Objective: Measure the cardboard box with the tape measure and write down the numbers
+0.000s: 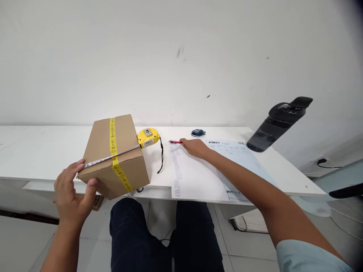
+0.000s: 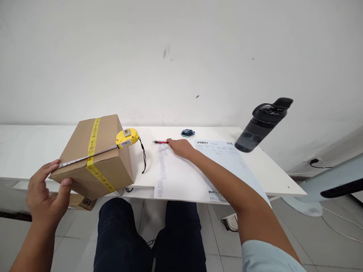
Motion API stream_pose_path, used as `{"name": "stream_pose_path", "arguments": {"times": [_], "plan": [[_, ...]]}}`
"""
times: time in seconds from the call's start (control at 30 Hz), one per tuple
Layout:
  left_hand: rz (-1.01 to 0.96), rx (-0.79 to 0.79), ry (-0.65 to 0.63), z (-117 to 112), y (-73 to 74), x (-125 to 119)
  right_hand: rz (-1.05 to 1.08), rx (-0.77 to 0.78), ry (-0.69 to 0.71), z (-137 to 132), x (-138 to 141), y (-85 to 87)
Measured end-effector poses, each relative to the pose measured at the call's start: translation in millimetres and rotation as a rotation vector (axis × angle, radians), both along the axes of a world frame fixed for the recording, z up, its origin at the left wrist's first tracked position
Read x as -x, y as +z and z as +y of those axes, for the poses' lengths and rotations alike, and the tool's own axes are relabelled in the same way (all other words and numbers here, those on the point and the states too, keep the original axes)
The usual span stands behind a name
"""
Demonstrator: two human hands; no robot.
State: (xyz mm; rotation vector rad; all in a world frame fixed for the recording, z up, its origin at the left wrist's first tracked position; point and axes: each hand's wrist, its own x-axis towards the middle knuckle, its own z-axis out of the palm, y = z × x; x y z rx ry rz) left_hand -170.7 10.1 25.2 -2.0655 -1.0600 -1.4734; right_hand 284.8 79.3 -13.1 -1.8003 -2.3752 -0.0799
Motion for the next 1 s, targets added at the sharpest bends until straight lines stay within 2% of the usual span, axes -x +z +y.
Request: {"name": "stream_pose_path", "arguments": {"times": [0.07,0.13,0.23,0.3,0.4,0.53,0.73,0.9,1.0], "plan": [[-0.024,-0.008,-0.026,2,-1.2,1,0.162,-0.029,-0.032,-6,6,-4.5],[-0.045,-0.018,-0.061,5,-2.4,2,0.497,-0.006,-0.045,-11,11,-10.5],[-0.058,-0.052,-0.098,14,-4.3,2,1.039,0.118,-0.067,-14,18,-20.7],[-0.068,-0.093,-0.100,21,-5.7,-1,1.165,0.179,-0.079,-15,20,-26.5],[-0.113,-0.153,-0.101,25,-8.8,-9,1.203,0.198,-0.070,-16,22,-30.6],[-0.270,-0.103,-0.133,19,-13.3,-25,1.146,0.172,-0.117,-18,24,-28.7],[-0.439,-0.150,-0.010,17,-19.8,-48,1.042,0.187,-0.144,-16,25,-25.5],[-0.364,-0.092,0.180,22,-28.9,-47,1.030,0.207,-0.152,-14,23,-26.2],[-0.321,-0.025,0.198,19,-30.3,-43,1.034,0.227,-0.134,-13,21,-27.6]]}}
